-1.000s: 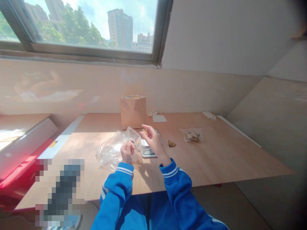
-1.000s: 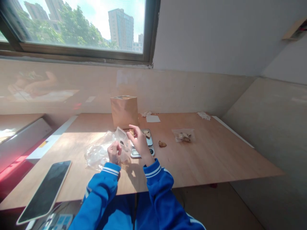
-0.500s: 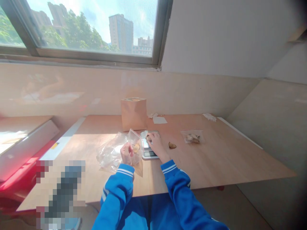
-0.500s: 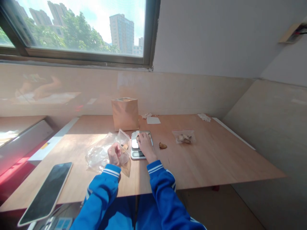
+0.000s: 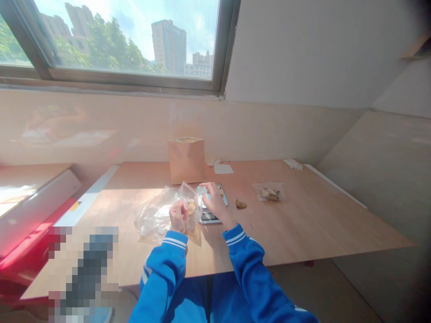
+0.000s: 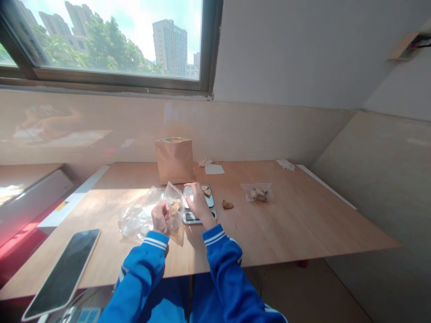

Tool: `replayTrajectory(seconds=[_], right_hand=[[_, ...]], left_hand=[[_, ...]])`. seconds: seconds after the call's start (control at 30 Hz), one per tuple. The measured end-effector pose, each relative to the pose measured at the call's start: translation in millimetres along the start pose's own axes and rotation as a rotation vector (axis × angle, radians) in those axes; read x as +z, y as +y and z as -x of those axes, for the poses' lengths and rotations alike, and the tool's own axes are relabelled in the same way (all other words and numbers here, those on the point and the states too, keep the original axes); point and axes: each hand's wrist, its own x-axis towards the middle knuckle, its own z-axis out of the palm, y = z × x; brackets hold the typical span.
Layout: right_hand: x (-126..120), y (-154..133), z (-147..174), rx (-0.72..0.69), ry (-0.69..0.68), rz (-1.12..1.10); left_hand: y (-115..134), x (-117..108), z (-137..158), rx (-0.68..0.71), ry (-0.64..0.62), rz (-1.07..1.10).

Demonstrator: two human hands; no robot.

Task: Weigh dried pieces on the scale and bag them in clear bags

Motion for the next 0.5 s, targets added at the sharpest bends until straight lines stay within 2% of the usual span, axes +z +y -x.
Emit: replayTrajectory(seconds=[0.13,0.27,0.4,0.5], right_hand=[[15,14,6,-0.073,-0.199,-0.024],[38,27,15,-0.127,-0.342,0.155],[57,23,20,-0.093,-0.342,0.392],[57,16,18,-0.051,-0.312,0.368]], left_hand=[[0,-3,-1,0.027,0.062,0.021],[1,-7,-4,0.036,0.116,0.032],[3,-6,-4,-0.006,0.118,0.072],[4,-5,-3,0.015,0.105,0.042]])
